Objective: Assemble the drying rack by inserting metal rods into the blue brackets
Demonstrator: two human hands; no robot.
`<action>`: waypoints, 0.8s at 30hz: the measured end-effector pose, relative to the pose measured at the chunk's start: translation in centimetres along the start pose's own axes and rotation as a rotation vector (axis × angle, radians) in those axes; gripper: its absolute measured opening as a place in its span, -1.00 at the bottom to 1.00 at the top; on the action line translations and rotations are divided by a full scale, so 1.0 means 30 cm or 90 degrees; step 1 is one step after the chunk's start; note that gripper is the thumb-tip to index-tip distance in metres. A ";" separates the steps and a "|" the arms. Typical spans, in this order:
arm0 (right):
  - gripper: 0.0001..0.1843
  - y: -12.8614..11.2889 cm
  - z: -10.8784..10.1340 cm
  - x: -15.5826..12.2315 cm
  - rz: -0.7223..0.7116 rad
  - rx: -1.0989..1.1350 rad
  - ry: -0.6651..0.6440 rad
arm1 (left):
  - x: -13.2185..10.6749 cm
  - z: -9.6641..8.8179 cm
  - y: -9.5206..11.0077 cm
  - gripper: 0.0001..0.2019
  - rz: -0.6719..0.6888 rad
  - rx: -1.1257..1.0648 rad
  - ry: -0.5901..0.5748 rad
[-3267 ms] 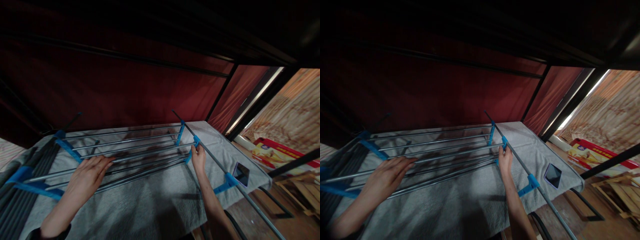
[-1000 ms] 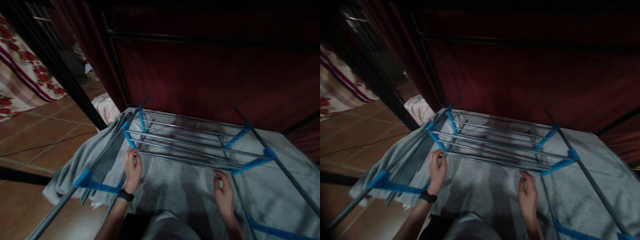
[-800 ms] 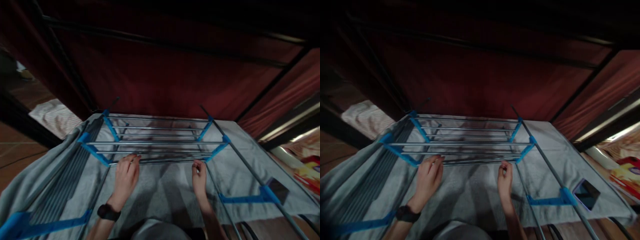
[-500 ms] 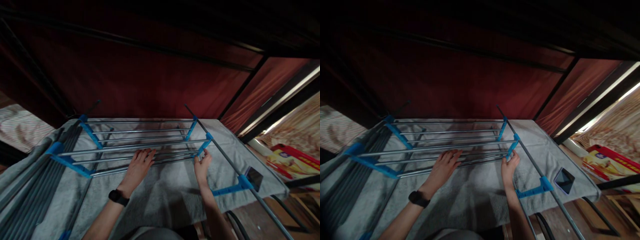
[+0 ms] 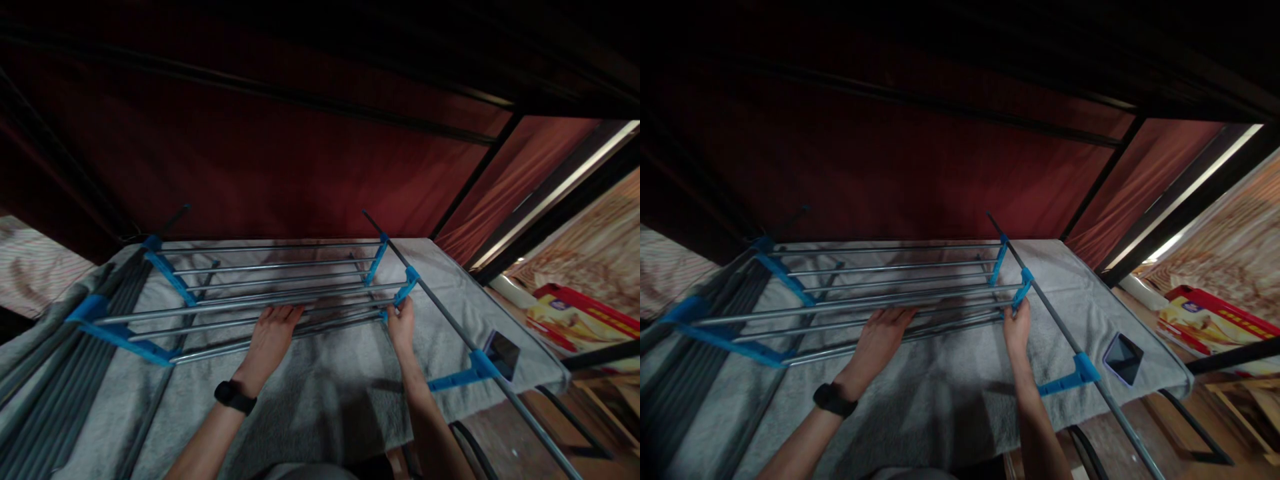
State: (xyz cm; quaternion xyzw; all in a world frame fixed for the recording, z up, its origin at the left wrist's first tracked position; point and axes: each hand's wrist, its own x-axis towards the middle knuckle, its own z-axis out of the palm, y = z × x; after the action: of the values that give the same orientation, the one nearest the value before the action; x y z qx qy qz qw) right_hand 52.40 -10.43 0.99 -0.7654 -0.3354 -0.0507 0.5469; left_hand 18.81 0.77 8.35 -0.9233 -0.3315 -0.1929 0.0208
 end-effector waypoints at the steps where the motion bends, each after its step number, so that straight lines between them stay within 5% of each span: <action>1: -0.61 -0.004 -0.004 0.002 0.009 -0.004 0.005 | 0.001 -0.002 0.001 -0.60 -0.002 -0.003 0.002; 24: -0.56 -0.054 -0.044 0.036 0.048 -0.062 -0.024 | 0.022 -0.022 -0.009 -0.66 -0.020 0.000 0.035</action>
State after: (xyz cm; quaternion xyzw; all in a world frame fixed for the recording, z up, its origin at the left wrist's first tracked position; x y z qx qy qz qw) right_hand 52.70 -10.80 3.32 -0.8041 -0.3136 -0.0318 0.5041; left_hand 18.89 1.27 9.18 -0.9123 -0.3455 -0.2184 0.0264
